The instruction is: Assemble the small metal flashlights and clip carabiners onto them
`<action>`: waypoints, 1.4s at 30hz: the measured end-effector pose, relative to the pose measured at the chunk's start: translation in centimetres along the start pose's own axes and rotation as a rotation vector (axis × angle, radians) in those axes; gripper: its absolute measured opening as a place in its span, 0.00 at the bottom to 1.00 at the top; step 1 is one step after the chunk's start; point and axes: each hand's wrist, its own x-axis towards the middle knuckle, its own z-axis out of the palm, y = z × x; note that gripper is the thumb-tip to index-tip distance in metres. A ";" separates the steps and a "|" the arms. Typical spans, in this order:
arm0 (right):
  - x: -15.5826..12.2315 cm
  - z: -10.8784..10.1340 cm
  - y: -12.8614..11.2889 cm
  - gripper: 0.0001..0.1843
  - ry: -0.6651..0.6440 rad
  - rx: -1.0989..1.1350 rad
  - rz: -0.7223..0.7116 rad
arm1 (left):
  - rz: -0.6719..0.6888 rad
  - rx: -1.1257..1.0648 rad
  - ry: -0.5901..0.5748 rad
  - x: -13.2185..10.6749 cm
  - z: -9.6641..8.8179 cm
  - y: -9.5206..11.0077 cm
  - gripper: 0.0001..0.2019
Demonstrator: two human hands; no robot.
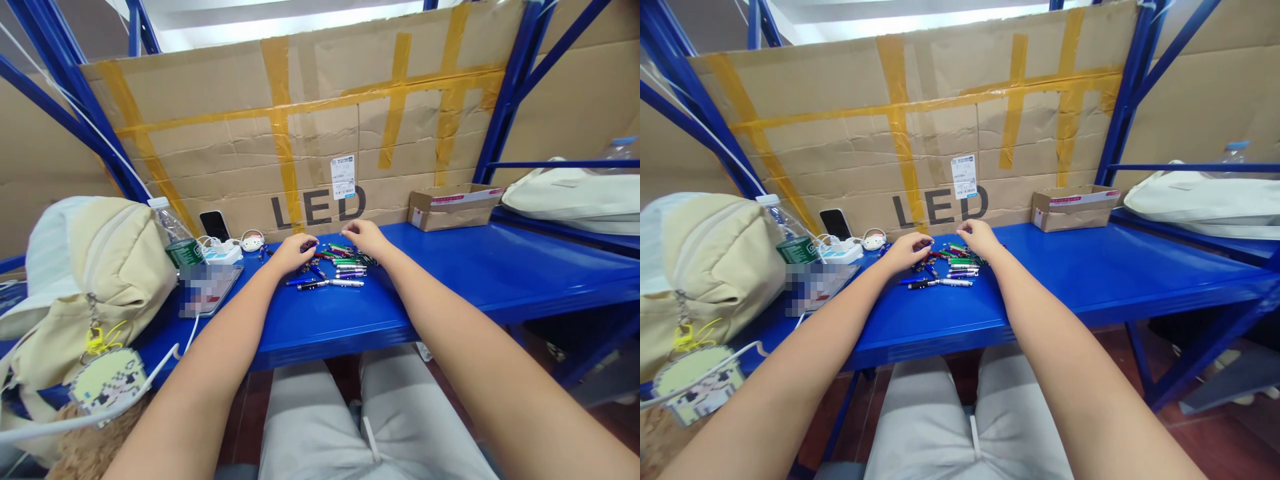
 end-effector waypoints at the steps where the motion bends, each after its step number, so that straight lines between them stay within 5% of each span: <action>1: -0.1 0.2 -0.4 0.08 -0.010 0.125 -0.018 | -0.019 -0.035 0.003 0.0 0.1 0.1 0.13; 7: -1.1 2.0 -2.5 0.08 -0.075 0.424 -0.037 | -0.077 -0.129 0.043 0.4 0.0 1.1 0.15; 14: -1.7 2.2 -3.4 0.07 -0.030 0.375 -0.039 | -0.060 -0.238 0.049 0.6 0.2 0.9 0.13; 20: -1.9 2.0 -4.3 0.09 0.005 0.310 0.062 | 0.183 0.042 0.200 0.5 0.4 1.2 0.10; 27: -2.4 1.5 -5.1 0.15 -0.242 0.643 0.234 | 0.353 0.365 0.209 0.3 -0.1 1.6 0.13; 30: -2.3 1.3 -5.0 0.13 -0.178 0.434 0.135 | 0.314 0.237 0.216 0.6 -0.6 1.8 0.12; 36: -2.4 0.4 -3.5 0.10 -0.063 -0.100 -0.327 | 0.099 -0.003 0.143 0.5 -1.7 1.3 0.11; 42: -2.5 -0.1 -4.0 0.12 -0.127 -0.504 -0.423 | 0.051 -0.094 0.011 0.5 -1.6 1.2 0.13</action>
